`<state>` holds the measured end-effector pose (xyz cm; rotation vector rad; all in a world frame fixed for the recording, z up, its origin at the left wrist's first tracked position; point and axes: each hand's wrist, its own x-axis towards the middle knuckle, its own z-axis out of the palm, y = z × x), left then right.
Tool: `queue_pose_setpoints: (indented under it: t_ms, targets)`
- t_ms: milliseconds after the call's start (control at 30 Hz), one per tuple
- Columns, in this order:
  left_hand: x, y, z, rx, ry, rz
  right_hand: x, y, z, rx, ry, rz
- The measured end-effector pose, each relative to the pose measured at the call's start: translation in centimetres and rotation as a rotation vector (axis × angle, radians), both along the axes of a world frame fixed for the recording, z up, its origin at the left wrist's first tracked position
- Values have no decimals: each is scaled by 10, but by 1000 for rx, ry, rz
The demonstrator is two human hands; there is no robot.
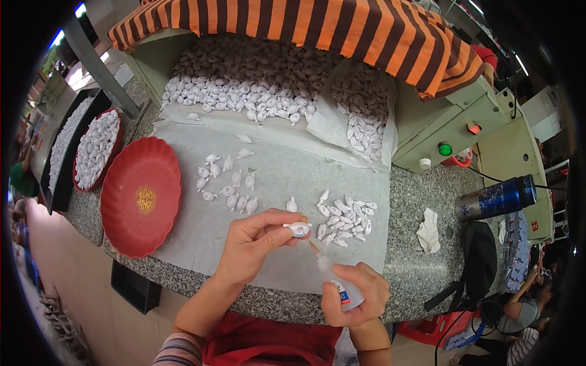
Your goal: Apply glue to small white plastic components and place them into a red dish.
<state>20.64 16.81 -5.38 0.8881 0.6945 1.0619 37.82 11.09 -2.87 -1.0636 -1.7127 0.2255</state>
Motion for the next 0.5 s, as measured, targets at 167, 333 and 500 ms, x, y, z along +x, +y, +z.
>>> queue_pose_setpoints:
  t_ms: [167,333,500]
  targets:
    - [0,0,0,8,6,2,-1,-1,1,-25,-5,9]
    - [1,0,0,16,21,-7,-1,0,0,-3,-5,5]
    - [2,0,-1,40,35,-2,-1,2,1,-3,-5,11]
